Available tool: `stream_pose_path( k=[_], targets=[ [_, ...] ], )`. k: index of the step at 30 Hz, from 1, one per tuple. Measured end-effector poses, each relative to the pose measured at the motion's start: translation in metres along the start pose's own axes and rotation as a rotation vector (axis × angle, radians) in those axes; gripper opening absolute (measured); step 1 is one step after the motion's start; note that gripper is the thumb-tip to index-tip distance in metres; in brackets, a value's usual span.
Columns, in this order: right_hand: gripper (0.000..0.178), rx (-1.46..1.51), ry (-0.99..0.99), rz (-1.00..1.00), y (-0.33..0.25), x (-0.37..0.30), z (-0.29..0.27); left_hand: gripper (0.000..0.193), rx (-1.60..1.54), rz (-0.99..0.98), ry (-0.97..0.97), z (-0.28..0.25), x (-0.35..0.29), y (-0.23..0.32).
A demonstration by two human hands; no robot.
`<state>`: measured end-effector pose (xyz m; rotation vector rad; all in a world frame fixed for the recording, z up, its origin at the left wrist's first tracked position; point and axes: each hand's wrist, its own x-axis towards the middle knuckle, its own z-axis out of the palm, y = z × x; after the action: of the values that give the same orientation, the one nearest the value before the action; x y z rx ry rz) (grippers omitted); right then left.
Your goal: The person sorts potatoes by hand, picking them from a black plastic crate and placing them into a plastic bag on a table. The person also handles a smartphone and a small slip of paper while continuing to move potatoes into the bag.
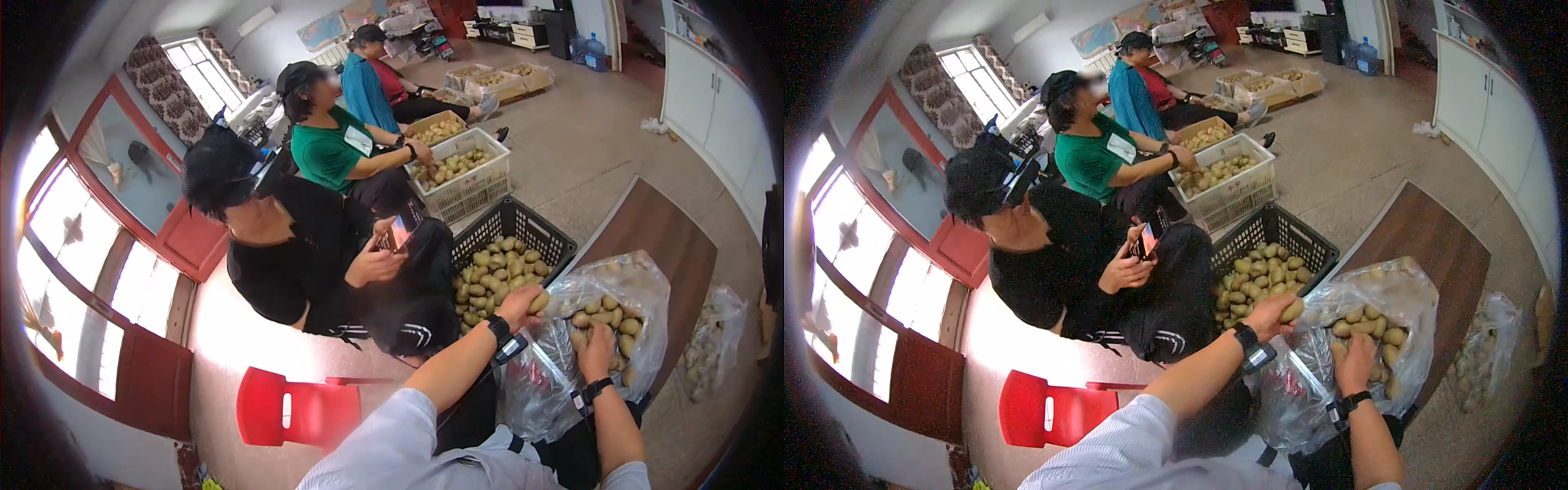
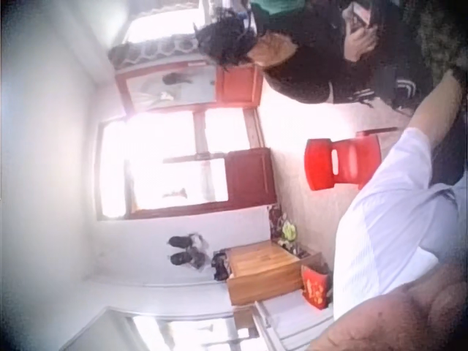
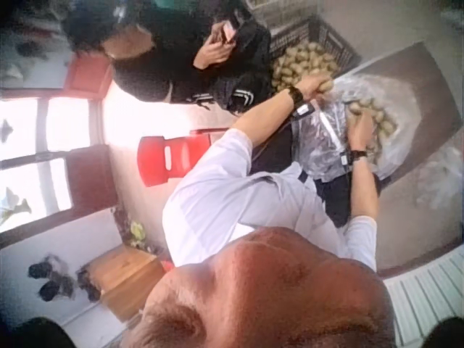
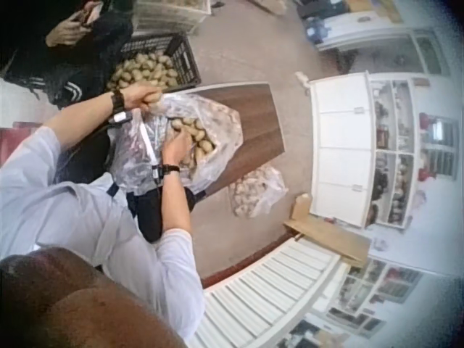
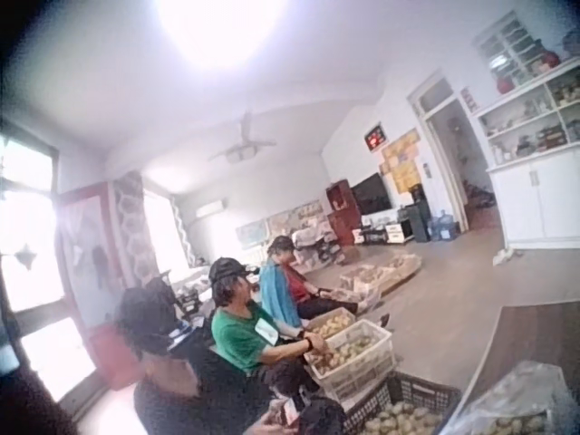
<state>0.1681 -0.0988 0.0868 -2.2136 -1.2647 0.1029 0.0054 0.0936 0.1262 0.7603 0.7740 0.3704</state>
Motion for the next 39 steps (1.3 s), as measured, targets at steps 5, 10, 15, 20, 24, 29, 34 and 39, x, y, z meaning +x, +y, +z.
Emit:
stream_pose_path(
  k=[5,10,15,20,24,29,34,39],
  targets=[
    [0.055,-0.111,0.034,0.12,0.015,-0.004,0.005,0.023,-0.11,0.008,0.08,-0.038,0.02,0.005],
    [0.056,-0.074,-0.075,0.251,-0.002,0.006,0.002,0.026,-0.191,0.04,0.293,-0.06,0.026,0.009],
    [0.054,-0.143,0.013,0.188,0.015,0.003,0.012,0.027,-0.194,0.026,0.292,-0.061,0.029,0.009],
    [0.052,-0.198,-0.027,0.148,0.012,-0.003,0.012,0.028,-0.176,0.046,0.34,-0.065,0.031,0.008],
    [0.05,-0.241,-0.004,0.141,-0.003,-0.007,0.008,0.028,-0.126,0.054,0.334,-0.074,0.031,0.008],
    [0.042,-0.38,0.007,-0.24,-0.001,-0.014,0.018,0.027,-0.17,0.055,0.395,-0.074,0.035,0.005],
    [0.045,-0.389,-0.056,-0.244,0.011,-0.018,0.037,0.027,-0.153,0.066,0.38,-0.079,0.039,0.003],
    [0.04,-0.41,-0.042,-0.231,0.015,-0.022,0.043,0.025,-0.103,0.036,0.391,-0.077,0.04,0.001]
  ],
)
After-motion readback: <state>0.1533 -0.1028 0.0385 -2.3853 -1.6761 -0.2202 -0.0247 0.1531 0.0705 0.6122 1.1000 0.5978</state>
